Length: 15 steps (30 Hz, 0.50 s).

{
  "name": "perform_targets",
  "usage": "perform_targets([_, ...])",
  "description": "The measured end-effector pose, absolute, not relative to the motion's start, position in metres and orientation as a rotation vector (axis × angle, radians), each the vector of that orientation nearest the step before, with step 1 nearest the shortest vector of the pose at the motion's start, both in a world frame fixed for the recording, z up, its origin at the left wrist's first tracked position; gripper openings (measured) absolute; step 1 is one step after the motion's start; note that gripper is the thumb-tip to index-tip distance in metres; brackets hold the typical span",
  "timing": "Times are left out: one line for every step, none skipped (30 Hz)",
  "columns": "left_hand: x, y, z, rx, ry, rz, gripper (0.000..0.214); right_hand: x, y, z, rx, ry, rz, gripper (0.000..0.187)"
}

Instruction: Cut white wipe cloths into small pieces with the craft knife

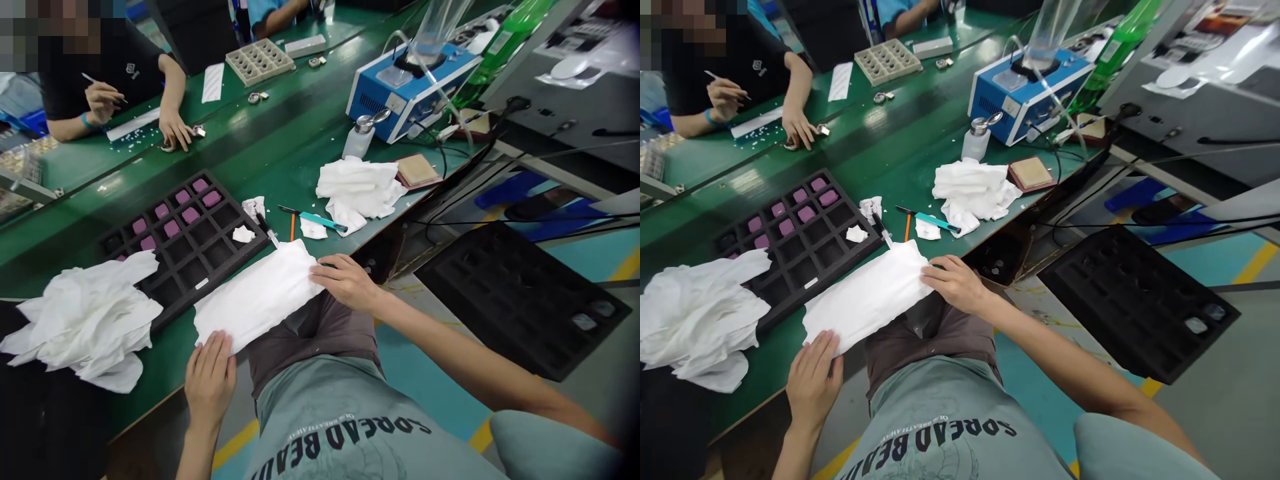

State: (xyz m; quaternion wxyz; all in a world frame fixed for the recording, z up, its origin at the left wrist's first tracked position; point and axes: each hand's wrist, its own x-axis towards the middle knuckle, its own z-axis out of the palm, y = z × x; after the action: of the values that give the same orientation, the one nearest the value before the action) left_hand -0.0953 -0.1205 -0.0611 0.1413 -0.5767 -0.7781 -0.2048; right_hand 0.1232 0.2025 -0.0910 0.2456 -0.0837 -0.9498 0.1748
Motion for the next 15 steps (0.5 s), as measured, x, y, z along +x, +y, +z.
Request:
perform_targets([-0.097,-0.122,-0.062,-1.675,-2.237,-0.604,0.035,0.122,0.203,-0.090,-0.219,-2.569,0.494,0.030])
perform_targets([-0.097,-0.123,-0.062,-1.685,-2.225,-0.618,0.033,0.121,0.203,-0.088,-0.210,-2.545,0.515,0.029])
perform_targets([-0.097,-0.123,-0.062,-1.691,-2.216,-0.637,0.031,0.119,0.202,-0.085,-0.205,-2.515,0.546,0.028])
perform_targets([-0.096,-0.121,-0.061,-1.687,-2.205,-0.664,0.029,0.116,0.202,-0.082,-0.202,-2.479,0.589,0.028])
perform_targets([-0.095,-0.119,-0.058,-1.663,-2.197,-0.699,0.027,0.112,0.202,-0.077,-0.203,-2.439,0.644,0.029])
perform_targets([-0.095,-0.116,-0.054,-1.617,-2.201,-0.736,0.025,0.107,0.203,-0.070,-0.212,-2.399,0.709,0.030])
perform_targets([-0.096,-0.111,-0.047,-1.549,-2.220,-0.776,0.022,0.102,0.204,-0.062,-0.230,-2.362,0.781,0.031])
perform_targets([-0.097,-0.107,-0.037,-1.463,-2.262,-0.816,0.021,0.096,0.205,-0.052,-0.257,-2.334,0.859,0.032])
perform_targets([-0.100,-0.102,-0.025,-1.367,-2.327,-0.855,0.020,0.091,0.207,-0.039,-0.291,-2.313,0.939,0.031])
perform_targets([-0.105,-0.098,-0.009,-1.272,-2.403,-0.896,0.021,0.085,0.210,-0.024,-0.330,-2.294,1.017,0.029])
perform_targets([-0.111,-0.094,0.008,-1.195,-2.492,-0.932,0.023,0.081,0.212,-0.008,-0.368,-2.272,1.091,0.026])
perform_targets([-0.117,-0.091,0.027,-1.148,-2.575,-0.967,0.025,0.078,0.216,0.009,-0.400,-2.244,1.163,0.023])
perform_targets([-0.124,-0.089,0.047,-1.139,-2.640,-1.015,0.028,0.076,0.219,0.025,-0.417,-2.217,1.237,0.020])
perform_targets([-0.131,-0.088,0.065,-1.162,-2.697,-1.072,0.032,0.075,0.223,0.040,-0.418,-2.193,1.310,0.018])
perform_targets([-0.138,-0.086,0.080,-1.198,-2.737,-1.130,0.035,0.074,0.227,0.052,-0.408,-2.178,1.376,0.018])
